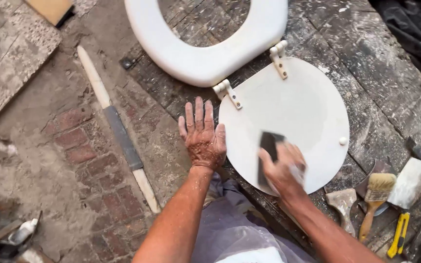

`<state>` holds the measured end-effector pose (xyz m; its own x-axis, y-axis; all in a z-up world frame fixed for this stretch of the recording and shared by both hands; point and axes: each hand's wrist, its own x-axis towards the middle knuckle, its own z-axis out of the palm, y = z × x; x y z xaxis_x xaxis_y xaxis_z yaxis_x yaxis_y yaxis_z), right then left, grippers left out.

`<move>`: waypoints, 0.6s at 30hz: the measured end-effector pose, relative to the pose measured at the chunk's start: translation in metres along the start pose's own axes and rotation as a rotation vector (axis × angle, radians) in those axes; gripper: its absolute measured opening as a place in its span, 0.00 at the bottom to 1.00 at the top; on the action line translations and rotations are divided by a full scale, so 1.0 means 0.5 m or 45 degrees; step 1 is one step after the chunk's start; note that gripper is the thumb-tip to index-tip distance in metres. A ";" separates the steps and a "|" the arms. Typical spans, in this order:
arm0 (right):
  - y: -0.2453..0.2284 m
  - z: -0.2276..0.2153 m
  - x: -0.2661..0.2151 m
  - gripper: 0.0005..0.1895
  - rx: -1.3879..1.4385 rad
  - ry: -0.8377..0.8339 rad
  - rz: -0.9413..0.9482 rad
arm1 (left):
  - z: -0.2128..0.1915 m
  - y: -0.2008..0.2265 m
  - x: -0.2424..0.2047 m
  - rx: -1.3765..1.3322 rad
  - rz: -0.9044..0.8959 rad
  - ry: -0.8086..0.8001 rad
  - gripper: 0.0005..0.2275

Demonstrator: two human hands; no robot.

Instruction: Sanding the surface of a toilet seat lid using a sanding block on a workbench

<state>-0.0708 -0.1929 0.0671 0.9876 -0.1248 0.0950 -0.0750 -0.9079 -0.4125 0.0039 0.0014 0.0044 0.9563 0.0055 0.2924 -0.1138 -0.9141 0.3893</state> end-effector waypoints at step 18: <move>-0.087 0.072 0.131 0.17 0.037 0.306 -0.089 | -0.001 0.000 0.002 0.021 0.032 0.005 0.27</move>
<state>0.0023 -0.1470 0.0588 0.9289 -0.1567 0.3356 -0.0002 -0.9063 -0.4226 0.0049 0.0019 0.0051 0.9520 -0.0158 0.3056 -0.1332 -0.9206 0.3672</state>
